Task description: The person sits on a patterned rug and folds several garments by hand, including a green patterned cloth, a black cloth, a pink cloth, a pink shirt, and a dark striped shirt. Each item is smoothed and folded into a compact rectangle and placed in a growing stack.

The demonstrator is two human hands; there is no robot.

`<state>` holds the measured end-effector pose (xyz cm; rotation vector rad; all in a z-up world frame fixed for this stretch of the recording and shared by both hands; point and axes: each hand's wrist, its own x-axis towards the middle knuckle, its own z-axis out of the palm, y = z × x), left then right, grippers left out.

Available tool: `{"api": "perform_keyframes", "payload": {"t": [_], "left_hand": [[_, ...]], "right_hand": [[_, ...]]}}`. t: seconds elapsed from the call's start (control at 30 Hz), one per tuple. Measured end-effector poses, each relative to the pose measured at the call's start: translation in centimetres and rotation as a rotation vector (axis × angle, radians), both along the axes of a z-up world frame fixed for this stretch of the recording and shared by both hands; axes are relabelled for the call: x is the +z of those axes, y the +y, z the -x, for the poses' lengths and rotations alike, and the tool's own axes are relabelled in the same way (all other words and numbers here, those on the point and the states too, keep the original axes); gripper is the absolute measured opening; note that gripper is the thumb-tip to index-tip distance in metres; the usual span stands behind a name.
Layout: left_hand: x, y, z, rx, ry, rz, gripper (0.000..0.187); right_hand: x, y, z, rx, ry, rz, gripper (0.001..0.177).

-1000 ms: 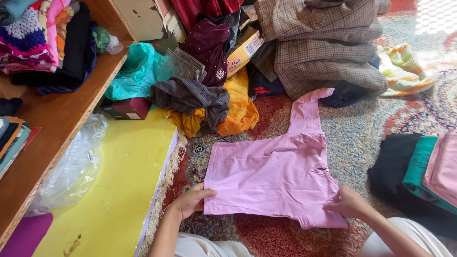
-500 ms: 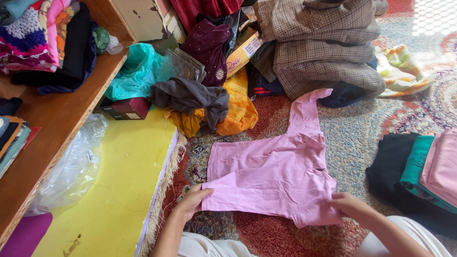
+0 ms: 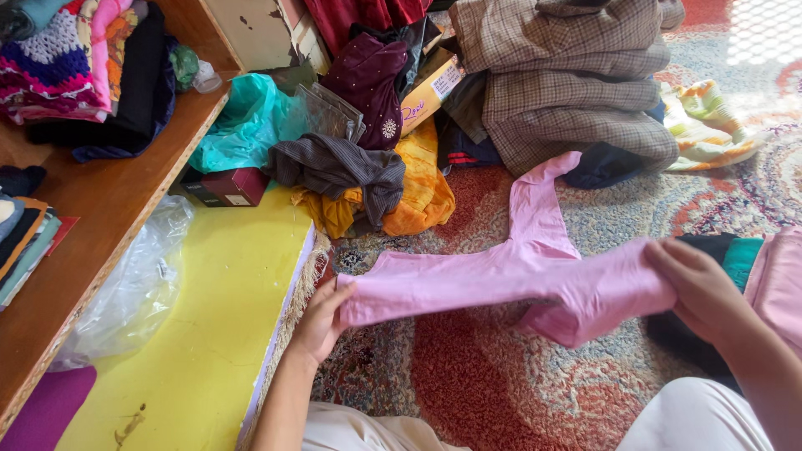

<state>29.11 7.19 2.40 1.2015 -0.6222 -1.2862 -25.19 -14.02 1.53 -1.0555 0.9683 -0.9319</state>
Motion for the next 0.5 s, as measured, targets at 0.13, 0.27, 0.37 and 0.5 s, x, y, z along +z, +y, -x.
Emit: {"api": "perform_keyframes", "payload": {"t": [0.13,0.27,0.37,0.5], "left_hand": [[0.3,-5.4,0.0,0.107,-0.116,0.024,0.02],[2.5,-12.0,-0.4,0.198,-0.19,0.154,0.015],[5.5,-14.6,-0.3,0.286,-0.15,0.343,0.012],[7.8,-11.7,-0.6,0.236,-0.144,0.324,0.013]], "right_hand": [[0.6,-6.6,-2.7,-0.068,0.096,0.005,0.027],[3.6,-14.0,-6.1,-0.127,0.228,0.176,0.032],[8.3,-15.8,-6.3,-0.195,0.195,0.32,0.029],[11.3,-12.6,-3.6,-0.318,0.826,0.632,0.037]]}}
